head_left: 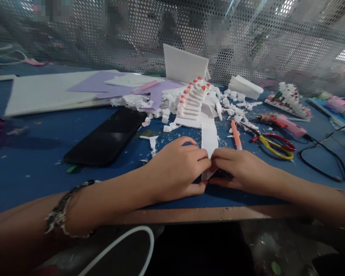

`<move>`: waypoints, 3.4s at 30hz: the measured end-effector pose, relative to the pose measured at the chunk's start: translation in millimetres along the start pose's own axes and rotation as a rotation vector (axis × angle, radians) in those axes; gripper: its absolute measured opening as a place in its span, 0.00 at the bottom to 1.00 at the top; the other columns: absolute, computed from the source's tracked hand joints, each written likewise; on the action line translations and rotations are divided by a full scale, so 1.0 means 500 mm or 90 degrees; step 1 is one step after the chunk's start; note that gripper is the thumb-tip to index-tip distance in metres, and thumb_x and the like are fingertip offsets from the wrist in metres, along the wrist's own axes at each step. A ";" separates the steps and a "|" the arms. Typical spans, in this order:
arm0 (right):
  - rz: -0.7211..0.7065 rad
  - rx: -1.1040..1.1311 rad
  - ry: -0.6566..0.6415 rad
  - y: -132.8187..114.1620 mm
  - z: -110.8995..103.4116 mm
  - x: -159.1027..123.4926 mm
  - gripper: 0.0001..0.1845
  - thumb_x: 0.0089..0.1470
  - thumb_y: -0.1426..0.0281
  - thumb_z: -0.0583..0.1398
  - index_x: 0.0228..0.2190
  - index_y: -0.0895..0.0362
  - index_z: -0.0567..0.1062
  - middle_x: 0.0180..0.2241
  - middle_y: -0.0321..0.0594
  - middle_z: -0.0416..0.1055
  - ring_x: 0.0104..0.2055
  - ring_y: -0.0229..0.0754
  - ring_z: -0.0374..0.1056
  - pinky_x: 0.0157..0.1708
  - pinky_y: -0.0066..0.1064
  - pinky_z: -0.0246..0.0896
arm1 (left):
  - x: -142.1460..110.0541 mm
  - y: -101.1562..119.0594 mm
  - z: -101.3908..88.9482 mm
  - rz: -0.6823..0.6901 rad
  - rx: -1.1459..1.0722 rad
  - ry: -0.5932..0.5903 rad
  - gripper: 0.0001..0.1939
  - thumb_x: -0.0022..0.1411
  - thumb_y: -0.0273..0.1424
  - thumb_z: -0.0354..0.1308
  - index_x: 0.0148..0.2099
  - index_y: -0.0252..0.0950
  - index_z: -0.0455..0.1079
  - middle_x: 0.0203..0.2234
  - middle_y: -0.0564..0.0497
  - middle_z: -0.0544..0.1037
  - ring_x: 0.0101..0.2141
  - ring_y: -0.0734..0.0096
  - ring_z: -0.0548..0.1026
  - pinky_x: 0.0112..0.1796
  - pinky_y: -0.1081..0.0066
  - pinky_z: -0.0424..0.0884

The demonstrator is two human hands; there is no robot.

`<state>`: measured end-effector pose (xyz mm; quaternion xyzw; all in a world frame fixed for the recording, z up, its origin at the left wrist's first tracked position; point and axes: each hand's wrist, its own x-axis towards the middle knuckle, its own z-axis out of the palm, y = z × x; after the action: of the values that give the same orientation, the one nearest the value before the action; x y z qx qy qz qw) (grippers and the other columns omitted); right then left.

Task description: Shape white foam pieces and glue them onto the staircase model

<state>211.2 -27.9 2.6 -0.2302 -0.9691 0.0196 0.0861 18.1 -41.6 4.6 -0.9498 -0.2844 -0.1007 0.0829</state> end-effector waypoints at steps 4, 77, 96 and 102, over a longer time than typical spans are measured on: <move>-0.046 -0.039 0.024 0.002 0.001 -0.001 0.10 0.55 0.69 0.52 0.29 0.61 0.70 0.29 0.39 0.65 0.30 0.35 0.63 0.29 0.26 0.58 | -0.002 -0.005 -0.002 0.017 -0.030 0.011 0.07 0.54 0.33 0.52 0.29 0.36 0.68 0.26 0.55 0.72 0.29 0.71 0.70 0.51 0.60 0.52; 0.153 0.185 0.040 0.012 0.014 0.010 0.06 0.51 0.71 0.56 0.25 0.60 0.66 0.26 0.35 0.62 0.27 0.31 0.58 0.27 0.23 0.53 | 0.014 -0.021 0.024 -0.178 -0.238 -0.003 0.02 0.52 0.28 0.53 0.29 0.34 0.64 0.25 0.53 0.69 0.29 0.71 0.66 0.30 0.73 0.61; 0.036 0.077 0.012 0.014 0.005 -0.003 0.08 0.55 0.72 0.52 0.30 0.60 0.71 0.31 0.41 0.67 0.33 0.35 0.66 0.33 0.26 0.59 | 0.006 -0.031 0.018 -0.068 -0.187 -0.010 0.07 0.57 0.33 0.54 0.36 0.36 0.68 0.35 0.52 0.72 0.36 0.68 0.69 0.36 0.69 0.61; 0.076 0.116 0.020 0.017 0.006 0.003 0.06 0.53 0.74 0.53 0.28 0.59 0.70 0.29 0.38 0.67 0.32 0.34 0.65 0.33 0.24 0.58 | 0.008 -0.028 0.016 -0.051 -0.156 -0.014 0.05 0.58 0.32 0.54 0.35 0.37 0.68 0.31 0.54 0.73 0.32 0.71 0.70 0.34 0.70 0.58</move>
<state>213.1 -19.9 -1.0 -0.2791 -0.9465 0.1088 0.1205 14.5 -26.3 -0.9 -0.9418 -0.3084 -0.1276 -0.0408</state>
